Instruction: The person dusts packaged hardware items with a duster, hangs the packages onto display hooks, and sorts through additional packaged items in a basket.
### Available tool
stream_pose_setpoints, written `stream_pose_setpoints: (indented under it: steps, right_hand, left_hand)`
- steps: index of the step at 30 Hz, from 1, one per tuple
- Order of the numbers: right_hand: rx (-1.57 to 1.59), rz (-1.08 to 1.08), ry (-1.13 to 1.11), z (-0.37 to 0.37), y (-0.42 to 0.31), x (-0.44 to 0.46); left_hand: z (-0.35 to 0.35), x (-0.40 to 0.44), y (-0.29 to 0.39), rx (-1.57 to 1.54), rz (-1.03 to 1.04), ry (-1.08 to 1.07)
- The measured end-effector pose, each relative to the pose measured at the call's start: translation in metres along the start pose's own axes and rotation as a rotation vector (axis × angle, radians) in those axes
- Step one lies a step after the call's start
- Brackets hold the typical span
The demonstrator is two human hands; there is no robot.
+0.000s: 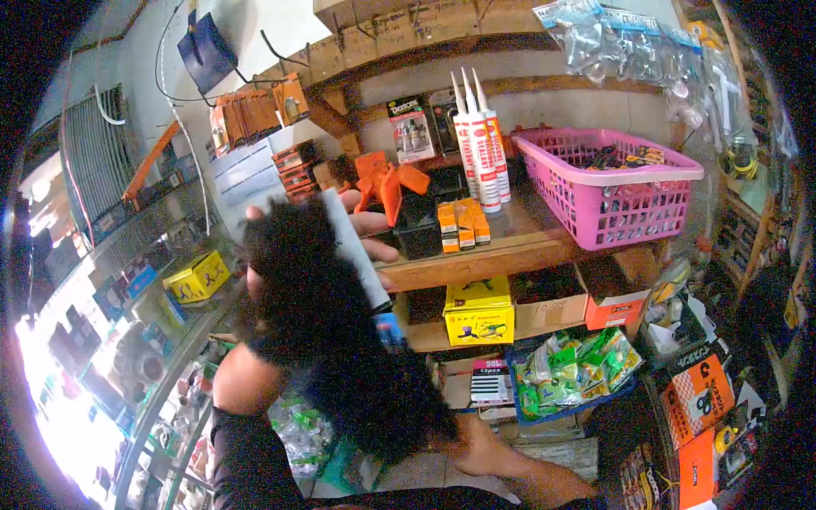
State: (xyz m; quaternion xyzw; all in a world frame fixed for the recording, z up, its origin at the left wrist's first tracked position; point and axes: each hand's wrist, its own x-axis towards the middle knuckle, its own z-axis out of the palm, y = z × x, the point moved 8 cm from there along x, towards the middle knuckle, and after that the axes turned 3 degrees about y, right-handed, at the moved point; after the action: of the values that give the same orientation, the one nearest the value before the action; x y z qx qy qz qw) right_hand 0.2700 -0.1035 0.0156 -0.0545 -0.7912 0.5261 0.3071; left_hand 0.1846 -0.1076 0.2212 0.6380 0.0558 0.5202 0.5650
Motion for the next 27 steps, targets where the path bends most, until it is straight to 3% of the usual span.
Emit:
stream_pose_setpoints:
  steps: [2, 3, 4, 6, 7, 8, 10, 12, 13, 14, 16, 18, 20, 21, 22, 24, 25, 26, 27]
  right_hand:
    - [0.014, 0.606, 0.002, -0.007, 0.047, -0.016]
    - [0.341, 0.498, 0.204, -0.007, 0.056, -0.016]
    - [0.343, 0.501, 0.203, -0.004, 0.059, -0.015]
    - [0.093, 0.015, 0.046, 0.004, 0.023, -0.004]
    - [0.092, 0.016, 0.044, 0.004, 0.023, -0.004]
    - [0.170, -0.003, 0.067, 0.001, 0.021, -0.004]
    - [0.254, -0.018, 0.088, -0.004, 0.018, -0.004]
    - [0.105, 0.450, 0.025, -0.005, 0.048, -0.010]
    - [-0.002, 0.006, 0.184, -0.010, 0.010, -0.003]
    - [-0.002, 0.005, 0.185, -0.010, 0.018, -0.005]
    - [-0.046, 0.004, 0.083, -0.005, 0.036, -0.006]
    - [-0.061, -0.084, 0.104, -0.013, 0.011, -0.002]
    - [0.165, 0.476, 0.091, -0.008, 0.056, -0.012]
    - [0.119, 0.234, 0.159, -0.009, 0.027, -0.007]
    - [0.120, 0.233, 0.162, -0.008, 0.034, -0.007]
    - [0.193, 0.000, 0.188, -0.010, 0.037, -0.005]
    - [-0.035, 0.041, 0.088, -0.017, 0.026, -0.005]
    - [-0.032, 0.044, 0.089, -0.015, 0.030, -0.005]
    - [0.019, 0.168, 0.107, -0.014, 0.046, -0.006]
  left_hand:
    - [-0.014, -0.011, 0.004, -0.196, 0.126, 0.643]
    - [-0.013, -0.008, 0.010, -0.020, 0.185, 0.627]
    - [-0.022, -0.011, 0.011, -0.022, 0.184, 0.631]
    - [-0.011, -0.006, -0.001, 0.003, -0.019, 0.122]
    - [-0.008, -0.004, -0.001, -0.055, -0.023, -0.021]
    - [0.002, -0.003, -0.002, -0.055, -0.021, -0.020]
    - [-0.018, -0.014, 0.003, -0.133, 0.126, 0.667]
    - [-0.032, -0.014, 0.006, -0.070, 0.164, 0.704]
    - [-0.030, -0.005, 0.002, -0.038, 0.048, 0.340]
    - [-0.010, -0.003, -0.005, -0.006, -0.067, -0.026]
    - [0.000, -0.002, -0.010, -0.007, -0.058, -0.041]
    - [-0.023, -0.010, -0.006, -0.175, 0.119, 0.707]
    - [-0.040, -0.009, -0.007, -0.204, 0.148, 0.695]
    - [-0.037, 0.001, -0.010, -0.128, 0.033, 0.321]
    - [-0.021, 0.001, -0.016, -0.051, -0.081, -0.054]
    - [-0.007, 0.004, -0.015, -0.016, -0.080, -0.050]
    - [-0.015, 0.004, -0.011, -0.104, 0.012, 0.303]
    - [-0.027, -0.005, -0.011, -0.192, 0.103, 0.658]
    - [-0.025, 0.001, -0.009, -0.294, 0.187, 0.647]
